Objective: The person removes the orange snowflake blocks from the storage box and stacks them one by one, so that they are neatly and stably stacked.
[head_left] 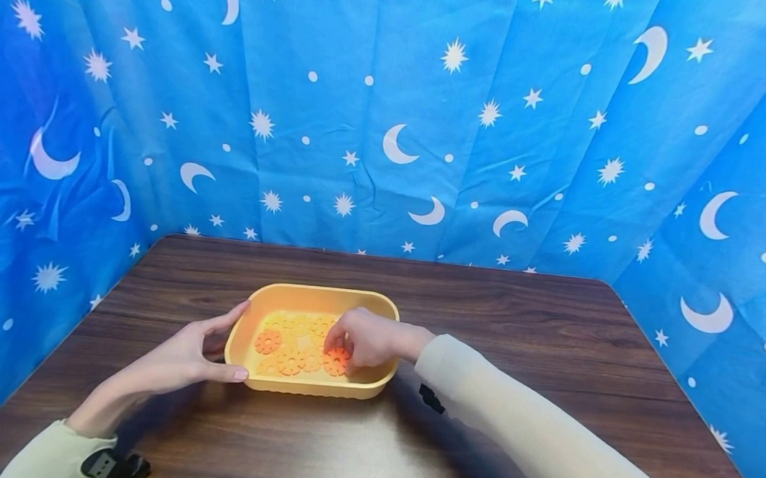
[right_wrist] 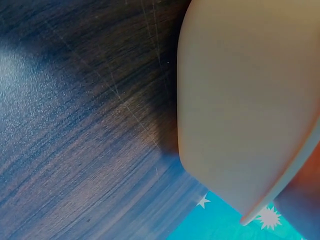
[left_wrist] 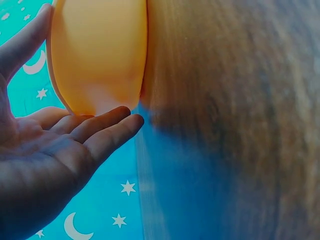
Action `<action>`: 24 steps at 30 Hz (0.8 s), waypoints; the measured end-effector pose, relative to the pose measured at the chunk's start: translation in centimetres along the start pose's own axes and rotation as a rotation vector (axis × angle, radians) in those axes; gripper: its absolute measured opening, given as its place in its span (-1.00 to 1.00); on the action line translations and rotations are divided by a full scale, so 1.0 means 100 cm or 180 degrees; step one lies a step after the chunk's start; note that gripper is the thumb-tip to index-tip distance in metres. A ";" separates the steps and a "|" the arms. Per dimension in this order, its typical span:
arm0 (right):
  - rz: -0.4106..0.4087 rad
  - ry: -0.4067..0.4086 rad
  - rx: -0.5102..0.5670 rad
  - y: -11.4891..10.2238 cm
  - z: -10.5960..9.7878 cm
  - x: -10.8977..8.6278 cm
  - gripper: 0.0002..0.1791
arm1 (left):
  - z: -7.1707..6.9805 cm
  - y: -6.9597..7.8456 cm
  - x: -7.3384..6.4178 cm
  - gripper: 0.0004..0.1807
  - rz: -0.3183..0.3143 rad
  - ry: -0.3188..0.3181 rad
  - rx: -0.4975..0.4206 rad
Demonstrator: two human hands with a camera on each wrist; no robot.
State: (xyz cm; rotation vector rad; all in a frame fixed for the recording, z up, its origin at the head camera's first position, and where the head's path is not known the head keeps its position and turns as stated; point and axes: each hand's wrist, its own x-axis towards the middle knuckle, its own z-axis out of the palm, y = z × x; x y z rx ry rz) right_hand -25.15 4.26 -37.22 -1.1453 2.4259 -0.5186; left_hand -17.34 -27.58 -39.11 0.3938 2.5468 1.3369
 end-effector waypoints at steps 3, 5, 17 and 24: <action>-0.0012 0.0017 0.0000 -0.001 -0.001 -0.001 -0.58 | 0.000 0.000 0.000 0.25 -0.0009 0.0002 -0.0031; -0.0026 0.0031 0.0017 -0.001 -0.002 -0.001 -0.58 | 0.001 0.001 0.000 0.25 -0.0020 -0.0003 -0.0057; -0.0103 0.0192 0.0182 -0.002 -0.012 -0.008 -0.53 | 0.001 0.000 0.000 0.26 -0.0034 -0.0001 -0.0108; -0.0237 0.0288 0.0231 -0.002 -0.022 -0.015 -0.53 | 0.002 0.000 0.001 0.26 -0.0021 -0.0023 -0.0123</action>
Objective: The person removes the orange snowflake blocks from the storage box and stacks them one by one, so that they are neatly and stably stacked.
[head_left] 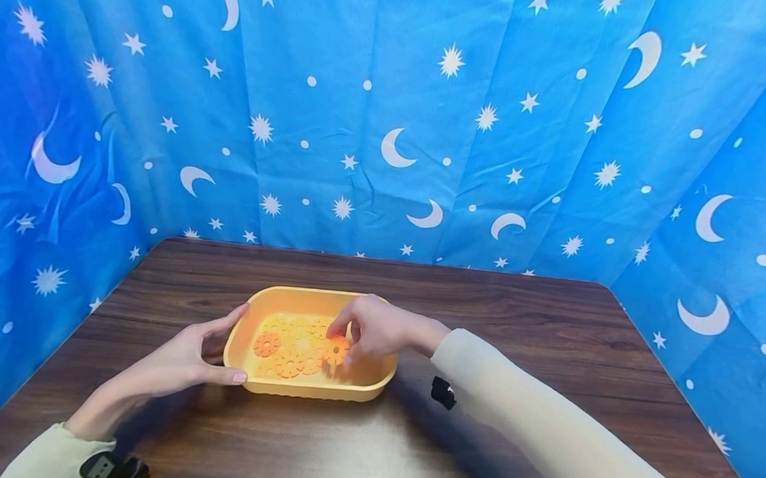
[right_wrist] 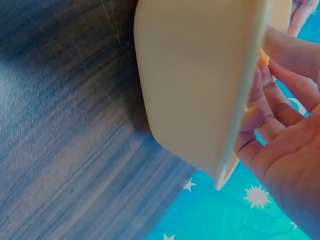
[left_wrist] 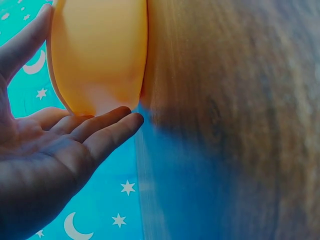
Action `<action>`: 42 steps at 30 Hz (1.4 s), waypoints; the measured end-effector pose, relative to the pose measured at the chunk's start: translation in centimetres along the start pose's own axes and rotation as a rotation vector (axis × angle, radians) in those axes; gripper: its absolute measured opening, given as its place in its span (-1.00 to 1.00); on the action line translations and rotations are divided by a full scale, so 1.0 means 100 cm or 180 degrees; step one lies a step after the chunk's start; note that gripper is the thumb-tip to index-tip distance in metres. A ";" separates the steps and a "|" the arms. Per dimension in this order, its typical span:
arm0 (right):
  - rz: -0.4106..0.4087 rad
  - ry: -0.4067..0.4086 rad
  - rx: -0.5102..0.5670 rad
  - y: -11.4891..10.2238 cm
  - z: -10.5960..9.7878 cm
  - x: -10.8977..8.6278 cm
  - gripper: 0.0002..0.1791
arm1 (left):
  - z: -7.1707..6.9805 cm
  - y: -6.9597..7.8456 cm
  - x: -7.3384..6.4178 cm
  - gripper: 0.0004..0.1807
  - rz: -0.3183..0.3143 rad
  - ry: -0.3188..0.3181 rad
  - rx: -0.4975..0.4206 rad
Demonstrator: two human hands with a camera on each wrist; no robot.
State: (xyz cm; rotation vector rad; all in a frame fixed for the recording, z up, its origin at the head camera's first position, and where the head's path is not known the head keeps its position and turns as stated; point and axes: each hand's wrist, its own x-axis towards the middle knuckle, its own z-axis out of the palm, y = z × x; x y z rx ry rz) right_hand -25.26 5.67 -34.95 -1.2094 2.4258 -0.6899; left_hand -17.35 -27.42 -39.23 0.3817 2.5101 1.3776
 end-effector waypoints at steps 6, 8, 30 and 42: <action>-0.0081 0.0099 0.0055 0.005 -0.011 -0.008 -0.53 | 0.000 -0.002 0.000 0.26 -0.0037 0.0006 -0.0005; -0.0043 0.0125 0.0068 0.008 -0.014 -0.011 -0.53 | 0.000 -0.001 0.001 0.26 -0.0017 -0.0003 -0.0009; 0.0115 0.0646 0.0223 0.032 -0.040 -0.062 -0.52 | 0.001 -0.001 0.000 0.27 0.0001 0.0031 0.0068; 0.0331 0.0881 0.0317 0.052 -0.044 -0.097 -0.56 | 0.001 0.001 0.000 0.27 -0.0027 0.0022 0.0063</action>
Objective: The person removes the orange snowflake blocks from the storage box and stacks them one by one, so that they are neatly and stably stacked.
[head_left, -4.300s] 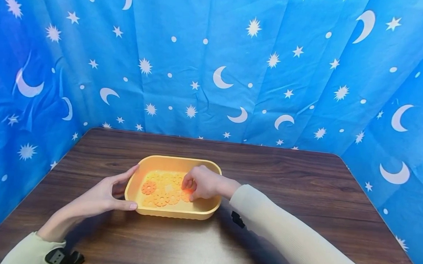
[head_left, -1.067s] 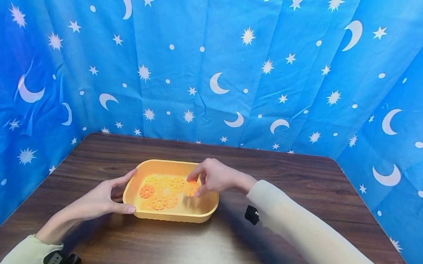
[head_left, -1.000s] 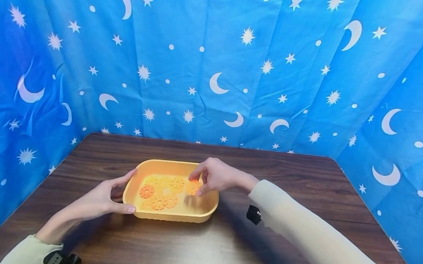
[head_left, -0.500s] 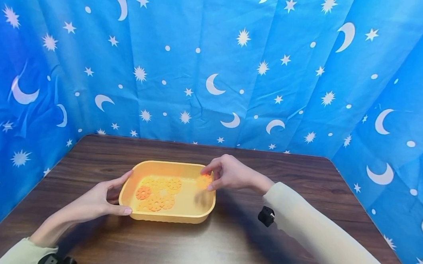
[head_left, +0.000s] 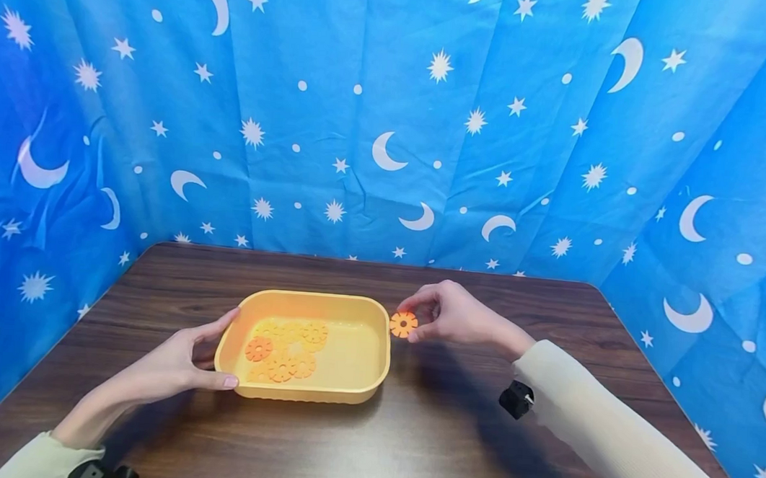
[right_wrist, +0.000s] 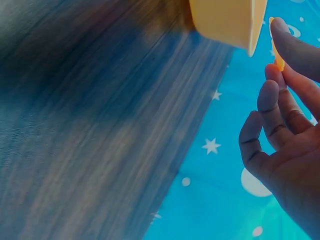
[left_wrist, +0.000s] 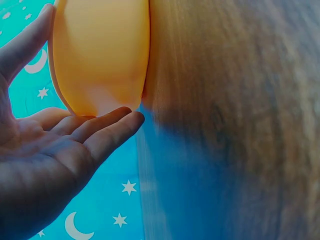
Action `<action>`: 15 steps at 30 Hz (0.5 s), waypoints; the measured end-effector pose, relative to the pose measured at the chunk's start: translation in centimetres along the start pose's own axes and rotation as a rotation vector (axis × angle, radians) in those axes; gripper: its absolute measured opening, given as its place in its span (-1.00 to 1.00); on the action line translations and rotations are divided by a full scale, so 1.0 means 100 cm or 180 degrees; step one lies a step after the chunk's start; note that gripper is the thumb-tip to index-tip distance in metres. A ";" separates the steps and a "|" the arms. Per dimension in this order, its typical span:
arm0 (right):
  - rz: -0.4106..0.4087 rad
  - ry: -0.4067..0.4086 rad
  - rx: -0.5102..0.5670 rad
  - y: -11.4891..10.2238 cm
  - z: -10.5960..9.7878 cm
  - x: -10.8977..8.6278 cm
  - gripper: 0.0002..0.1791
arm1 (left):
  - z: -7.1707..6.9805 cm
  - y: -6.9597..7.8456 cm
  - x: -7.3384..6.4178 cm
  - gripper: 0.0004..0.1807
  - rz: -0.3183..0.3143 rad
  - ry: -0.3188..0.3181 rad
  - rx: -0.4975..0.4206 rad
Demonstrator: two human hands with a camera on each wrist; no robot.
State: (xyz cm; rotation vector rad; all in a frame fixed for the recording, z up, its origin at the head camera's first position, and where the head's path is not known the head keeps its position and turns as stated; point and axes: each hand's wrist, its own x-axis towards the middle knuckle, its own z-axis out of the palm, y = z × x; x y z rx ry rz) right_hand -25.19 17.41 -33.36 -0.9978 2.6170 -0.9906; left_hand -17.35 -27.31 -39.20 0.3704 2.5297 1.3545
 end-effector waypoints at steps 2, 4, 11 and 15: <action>0.0058 0.0054 -0.0012 0.006 -0.001 -0.006 -0.56 | 0.000 0.000 0.000 0.27 0.0000 -0.0005 0.0004; 0.0095 0.0103 -0.0032 0.012 -0.001 -0.011 -0.56 | 0.000 0.000 0.000 0.27 -0.0005 -0.0011 0.0006; 0.0222 0.0225 0.0042 0.032 -0.001 -0.030 -0.55 | 0.001 0.002 0.000 0.26 -0.0022 -0.0038 0.0020; 0.0371 0.0294 0.0036 0.043 0.000 -0.041 -0.55 | 0.001 0.003 0.000 0.27 -0.0048 -0.0018 0.0009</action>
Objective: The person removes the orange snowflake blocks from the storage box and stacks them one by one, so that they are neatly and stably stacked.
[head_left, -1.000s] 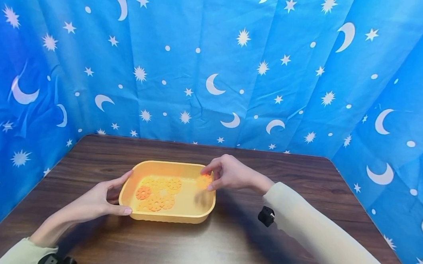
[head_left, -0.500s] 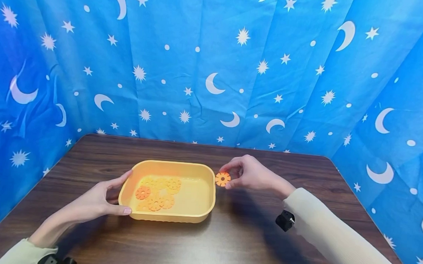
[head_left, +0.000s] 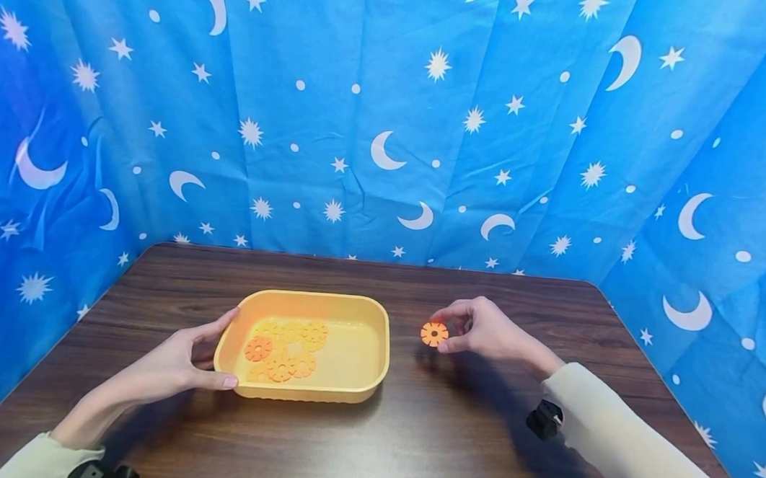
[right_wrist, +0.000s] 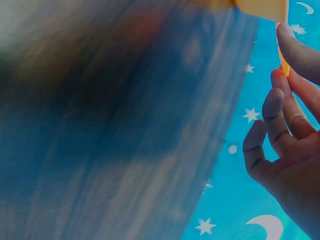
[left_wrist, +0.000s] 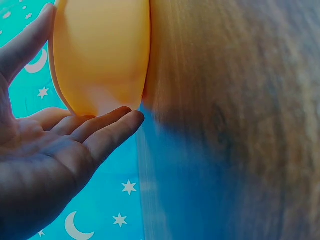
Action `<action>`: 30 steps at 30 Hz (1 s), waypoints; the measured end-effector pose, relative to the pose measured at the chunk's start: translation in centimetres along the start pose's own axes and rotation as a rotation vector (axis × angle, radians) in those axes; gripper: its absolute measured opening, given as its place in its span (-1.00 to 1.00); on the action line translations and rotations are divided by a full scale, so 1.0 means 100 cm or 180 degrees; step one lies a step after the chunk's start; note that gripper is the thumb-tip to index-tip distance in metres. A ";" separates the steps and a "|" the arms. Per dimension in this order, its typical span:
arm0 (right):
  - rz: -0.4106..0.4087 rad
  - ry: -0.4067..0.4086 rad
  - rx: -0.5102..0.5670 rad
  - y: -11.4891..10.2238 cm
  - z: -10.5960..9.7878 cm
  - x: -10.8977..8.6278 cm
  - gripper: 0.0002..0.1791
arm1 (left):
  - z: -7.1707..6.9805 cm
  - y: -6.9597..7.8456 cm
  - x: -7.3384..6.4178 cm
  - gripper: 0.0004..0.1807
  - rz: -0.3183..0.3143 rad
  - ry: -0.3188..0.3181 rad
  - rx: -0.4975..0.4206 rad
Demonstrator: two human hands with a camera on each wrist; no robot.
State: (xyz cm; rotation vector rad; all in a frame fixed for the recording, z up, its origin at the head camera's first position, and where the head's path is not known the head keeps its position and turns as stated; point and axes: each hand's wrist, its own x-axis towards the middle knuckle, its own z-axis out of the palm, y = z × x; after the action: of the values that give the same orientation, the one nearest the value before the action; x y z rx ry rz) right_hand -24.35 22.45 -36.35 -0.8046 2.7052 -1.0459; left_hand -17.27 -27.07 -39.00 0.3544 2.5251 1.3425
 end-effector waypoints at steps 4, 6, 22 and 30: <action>0.0139 0.0062 -0.0073 0.010 0.002 -0.009 -0.55 | 0.000 0.000 0.001 0.27 -0.0004 0.0020 -0.0004; 0.0188 0.0078 -0.0071 0.014 0.003 -0.013 -0.55 | 0.000 0.000 0.001 0.27 0.0007 0.0017 -0.0012; 0.0335 0.0138 -0.0225 0.038 0.009 -0.026 -0.55 | -0.001 0.001 0.000 0.27 0.0014 -0.0003 -0.0035; 0.0321 0.0155 -0.0253 0.045 0.011 -0.027 -0.56 | -0.002 0.000 0.000 0.27 0.0004 -0.0003 -0.0062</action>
State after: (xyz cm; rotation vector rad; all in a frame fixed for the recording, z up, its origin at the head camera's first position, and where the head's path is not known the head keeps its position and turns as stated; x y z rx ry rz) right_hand -23.69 25.95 -40.33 -0.6546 2.8114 -0.9540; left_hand -17.34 -27.21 -38.94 0.3527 2.5097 1.3660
